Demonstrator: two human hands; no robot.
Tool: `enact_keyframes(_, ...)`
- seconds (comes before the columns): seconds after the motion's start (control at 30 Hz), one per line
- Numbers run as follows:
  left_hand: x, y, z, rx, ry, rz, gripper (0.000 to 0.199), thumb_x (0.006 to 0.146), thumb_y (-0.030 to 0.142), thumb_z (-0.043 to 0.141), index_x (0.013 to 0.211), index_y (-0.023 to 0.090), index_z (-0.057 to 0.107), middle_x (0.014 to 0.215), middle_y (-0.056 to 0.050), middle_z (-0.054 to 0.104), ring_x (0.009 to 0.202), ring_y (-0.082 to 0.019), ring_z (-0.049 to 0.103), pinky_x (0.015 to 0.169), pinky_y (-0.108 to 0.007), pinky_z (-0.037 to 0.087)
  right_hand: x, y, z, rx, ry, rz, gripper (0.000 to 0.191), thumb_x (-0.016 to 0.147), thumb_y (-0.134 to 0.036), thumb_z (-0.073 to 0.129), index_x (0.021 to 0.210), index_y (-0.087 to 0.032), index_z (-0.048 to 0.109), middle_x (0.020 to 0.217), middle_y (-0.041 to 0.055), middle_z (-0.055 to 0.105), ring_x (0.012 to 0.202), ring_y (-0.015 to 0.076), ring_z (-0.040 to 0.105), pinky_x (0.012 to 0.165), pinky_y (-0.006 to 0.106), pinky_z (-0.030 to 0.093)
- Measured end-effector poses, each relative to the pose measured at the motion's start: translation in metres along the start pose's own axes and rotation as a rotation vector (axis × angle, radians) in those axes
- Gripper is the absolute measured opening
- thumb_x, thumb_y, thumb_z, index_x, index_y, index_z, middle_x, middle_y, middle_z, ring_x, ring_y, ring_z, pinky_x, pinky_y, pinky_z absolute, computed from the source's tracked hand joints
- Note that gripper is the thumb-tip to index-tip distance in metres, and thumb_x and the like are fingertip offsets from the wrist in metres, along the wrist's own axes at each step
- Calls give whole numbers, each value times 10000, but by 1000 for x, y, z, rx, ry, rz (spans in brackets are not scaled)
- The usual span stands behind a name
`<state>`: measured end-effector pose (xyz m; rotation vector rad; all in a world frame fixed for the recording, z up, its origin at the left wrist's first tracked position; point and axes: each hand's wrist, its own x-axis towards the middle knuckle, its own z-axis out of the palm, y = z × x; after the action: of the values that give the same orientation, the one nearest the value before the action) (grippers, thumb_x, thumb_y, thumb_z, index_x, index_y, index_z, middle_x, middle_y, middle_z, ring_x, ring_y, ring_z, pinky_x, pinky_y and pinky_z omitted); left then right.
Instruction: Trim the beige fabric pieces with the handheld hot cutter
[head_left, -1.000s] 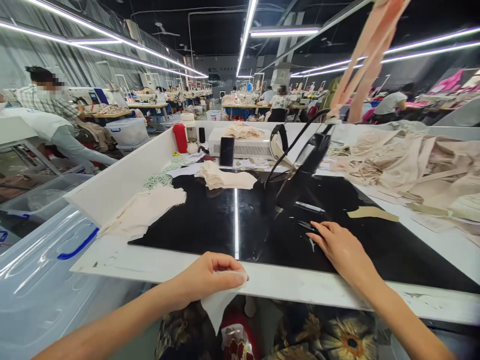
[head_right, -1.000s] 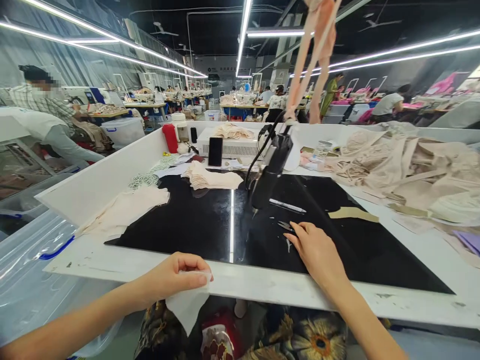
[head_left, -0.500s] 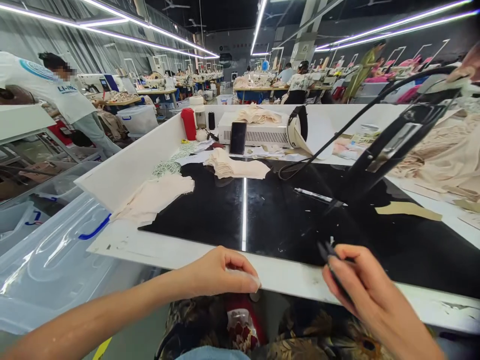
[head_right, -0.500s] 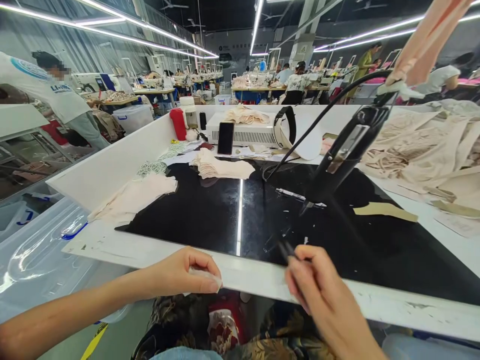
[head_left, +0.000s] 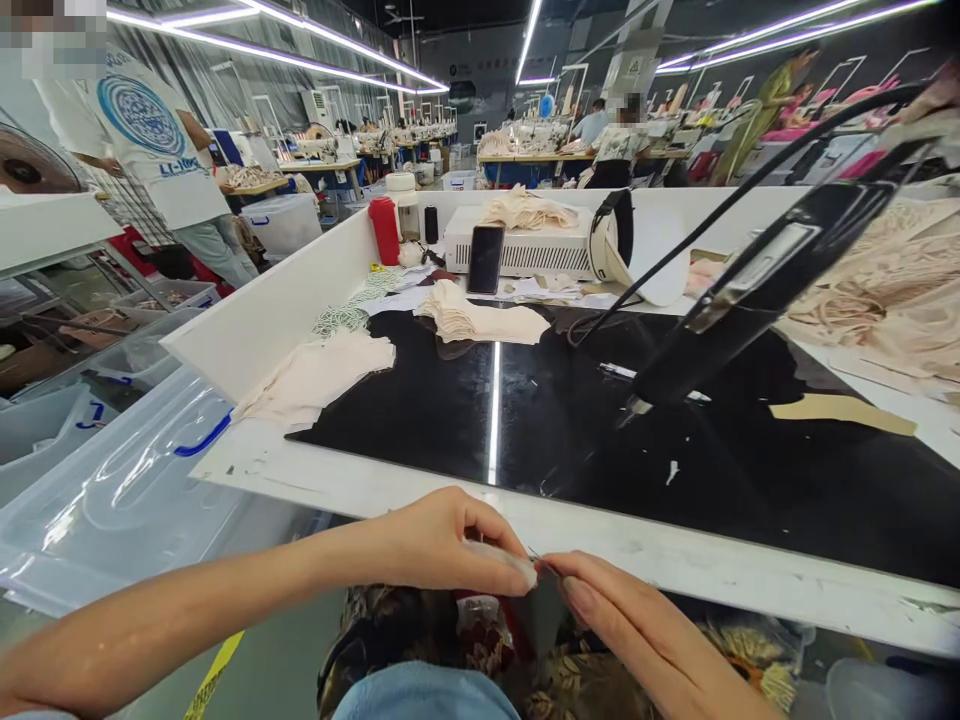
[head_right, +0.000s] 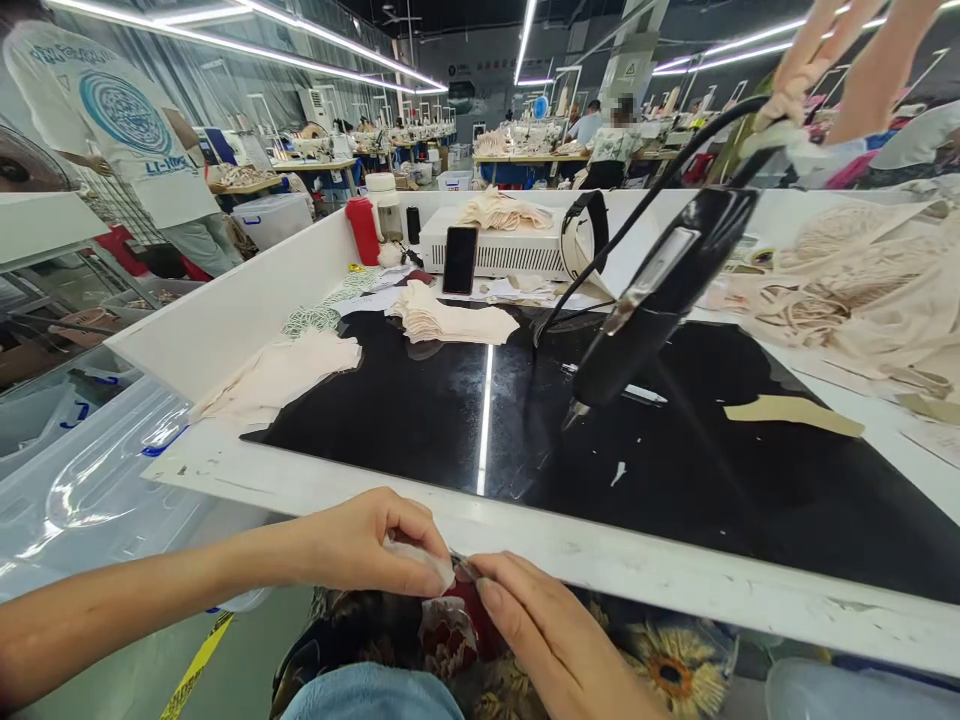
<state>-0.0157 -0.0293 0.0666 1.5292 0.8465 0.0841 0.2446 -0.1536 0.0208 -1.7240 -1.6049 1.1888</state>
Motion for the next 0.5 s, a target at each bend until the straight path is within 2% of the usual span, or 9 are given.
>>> enact_keyframes(0.13, 1, -3, -2, 36, -14, -11, 344, 849, 526, 900, 993, 216, 936, 973, -36, 773, 885, -193, 642, 708, -259, 460, 4, -4, 1, 89, -81, 46, 700, 1034, -898, 571, 1396, -381, 871, 1533, 30, 826, 1492, 347, 736, 1344, 462, 537)
enact_keyframes(0.33, 1, -5, -4, 76, -32, -14, 360, 859, 541, 881, 1008, 217, 933, 966, -35, 764, 899, -197, 641, 715, -262, 446, 9, -10, 2, 41, -117, -38, 576, 1103, -754, 549, 1343, -353, 886, 1364, 58, 880, 1378, 323, 789, 1181, 376, 637)
enact_keyframes(0.5, 0, -4, -3, 106, -41, 0, 327, 879, 508, 857, 1001, 213, 925, 958, -26, 763, 902, -193, 647, 721, -254, 438, 13, -15, 4, 53, -123, -91, 493, 1122, -665, 554, 1296, -355, 896, 1243, 53, 895, 1312, 309, 811, 1080, 335, 662)
